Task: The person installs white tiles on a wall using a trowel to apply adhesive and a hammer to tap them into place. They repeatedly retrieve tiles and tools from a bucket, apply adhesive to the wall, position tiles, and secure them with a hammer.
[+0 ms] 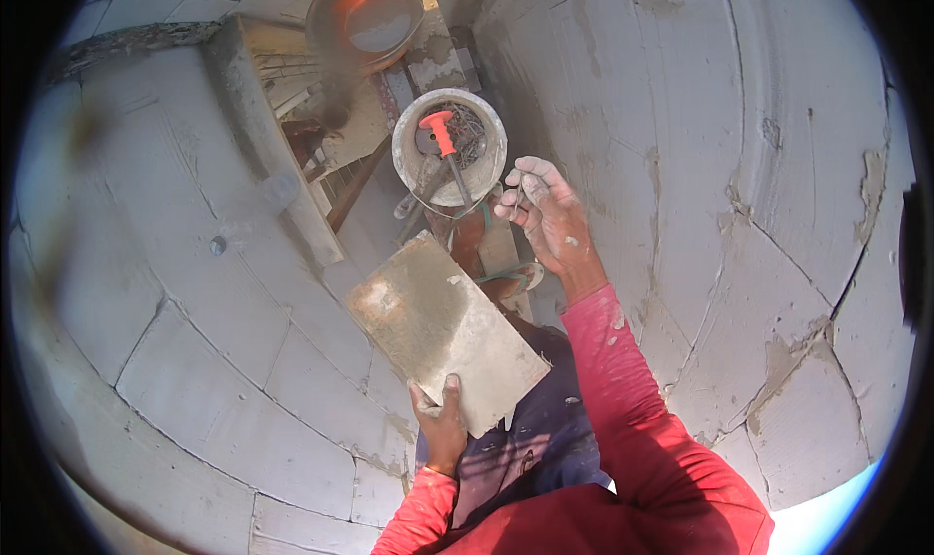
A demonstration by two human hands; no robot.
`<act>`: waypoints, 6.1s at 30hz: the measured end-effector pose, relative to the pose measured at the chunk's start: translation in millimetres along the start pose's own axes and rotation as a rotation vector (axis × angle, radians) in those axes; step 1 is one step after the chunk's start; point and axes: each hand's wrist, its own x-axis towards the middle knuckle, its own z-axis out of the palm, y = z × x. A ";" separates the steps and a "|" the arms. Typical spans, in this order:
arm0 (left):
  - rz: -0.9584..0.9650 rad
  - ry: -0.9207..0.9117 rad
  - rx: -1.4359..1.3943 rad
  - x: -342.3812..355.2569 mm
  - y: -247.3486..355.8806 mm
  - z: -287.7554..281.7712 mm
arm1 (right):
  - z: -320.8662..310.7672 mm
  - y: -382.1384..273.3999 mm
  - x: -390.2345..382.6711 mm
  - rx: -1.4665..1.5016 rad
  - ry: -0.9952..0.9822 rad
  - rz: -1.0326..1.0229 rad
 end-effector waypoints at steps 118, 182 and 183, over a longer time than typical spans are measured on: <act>4.064 -2.067 -0.145 -559.7 -1457.2 261.9 | -1328.3 697.4 -889.6 1.394 2.218 -0.874; 3.332 -2.843 0.670 -404.3 -1576.5 316.1 | -966.1 996.8 -659.3 0.462 1.726 -0.449; 3.281 -2.935 0.580 -404.7 -1582.7 326.7 | -967.2 1002.1 -615.3 0.570 1.747 -0.245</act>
